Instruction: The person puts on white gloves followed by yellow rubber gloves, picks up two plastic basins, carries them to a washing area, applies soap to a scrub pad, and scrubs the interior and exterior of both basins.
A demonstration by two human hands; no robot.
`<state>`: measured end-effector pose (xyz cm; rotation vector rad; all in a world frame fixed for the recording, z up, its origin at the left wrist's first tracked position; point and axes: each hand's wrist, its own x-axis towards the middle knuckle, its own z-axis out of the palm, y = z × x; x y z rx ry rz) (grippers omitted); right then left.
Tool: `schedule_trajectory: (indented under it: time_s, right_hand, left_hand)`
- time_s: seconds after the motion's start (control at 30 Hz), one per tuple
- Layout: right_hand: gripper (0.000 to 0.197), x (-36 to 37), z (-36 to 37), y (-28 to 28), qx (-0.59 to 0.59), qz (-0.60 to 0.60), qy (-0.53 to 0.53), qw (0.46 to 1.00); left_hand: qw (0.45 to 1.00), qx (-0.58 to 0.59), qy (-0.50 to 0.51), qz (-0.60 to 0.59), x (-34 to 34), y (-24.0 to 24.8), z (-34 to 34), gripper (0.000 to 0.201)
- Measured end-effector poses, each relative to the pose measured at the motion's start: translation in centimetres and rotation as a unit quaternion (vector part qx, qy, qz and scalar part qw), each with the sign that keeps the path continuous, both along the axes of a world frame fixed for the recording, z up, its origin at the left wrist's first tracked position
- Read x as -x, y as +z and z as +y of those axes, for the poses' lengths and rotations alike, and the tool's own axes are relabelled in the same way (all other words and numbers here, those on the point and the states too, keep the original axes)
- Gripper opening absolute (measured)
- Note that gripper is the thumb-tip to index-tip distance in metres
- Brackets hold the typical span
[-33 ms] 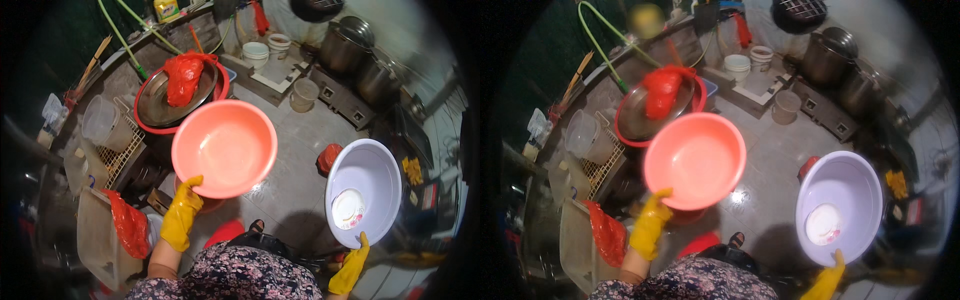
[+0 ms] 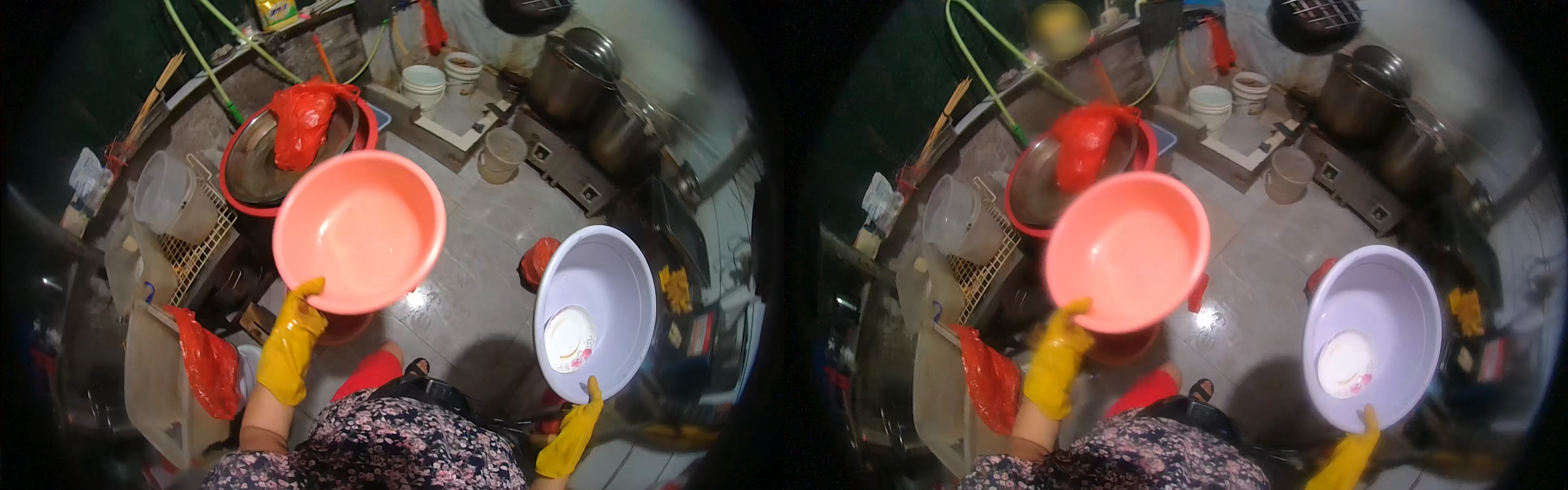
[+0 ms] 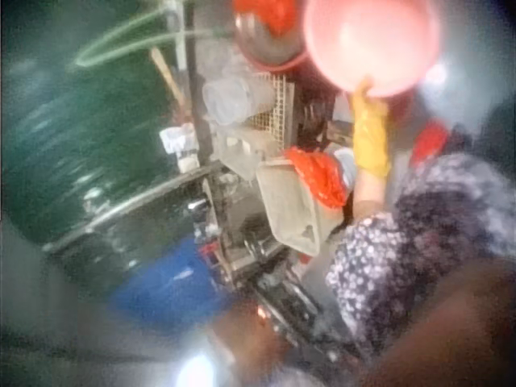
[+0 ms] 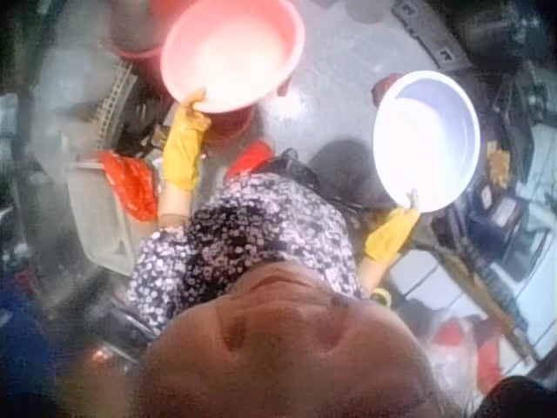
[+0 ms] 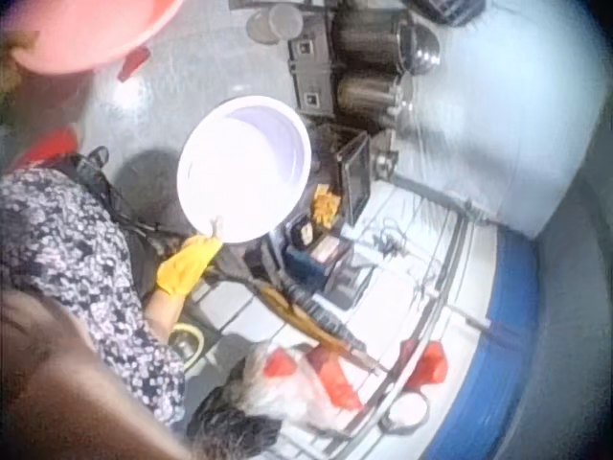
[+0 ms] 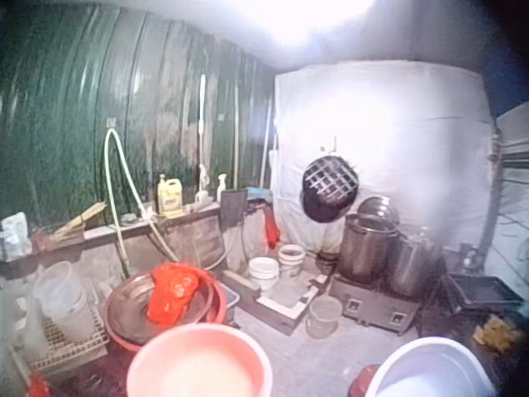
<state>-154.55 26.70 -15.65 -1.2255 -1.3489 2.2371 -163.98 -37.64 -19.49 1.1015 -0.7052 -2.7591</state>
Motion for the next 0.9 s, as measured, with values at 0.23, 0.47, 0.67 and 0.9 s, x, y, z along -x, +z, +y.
schedule_trajectory:
  time_s: [0.23, 0.47, 0.67, 0.9]
  right_hand:
    - [0.058, 23.4, 0.0, -0.2, -0.029, 0.013, 0.017, 0.999]
    - [0.054, 46.5, -0.8, 2.6, -0.024, 0.058, -0.014, 0.998]
    - [0.061, 65.7, -4.6, 5.1, -0.011, 0.021, 0.045, 0.999]
    - [0.049, 88.2, -9.4, 4.0, -0.012, 0.029, 0.259, 0.965]
  left_hand:
    - [0.995, 0.06, 0.078, 0.026, 16.6, -1.6, -11.9, 0.03]
    - [0.995, 0.041, 0.023, 0.089, 33.2, -10.7, -19.6, 0.051]
    - [0.97, 0.201, 0.088, 0.108, 48.0, -1.8, -1.7, 0.049]
    - [0.966, 0.2, -0.14, 0.089, 68.8, 6.6, 17.2, 0.065]
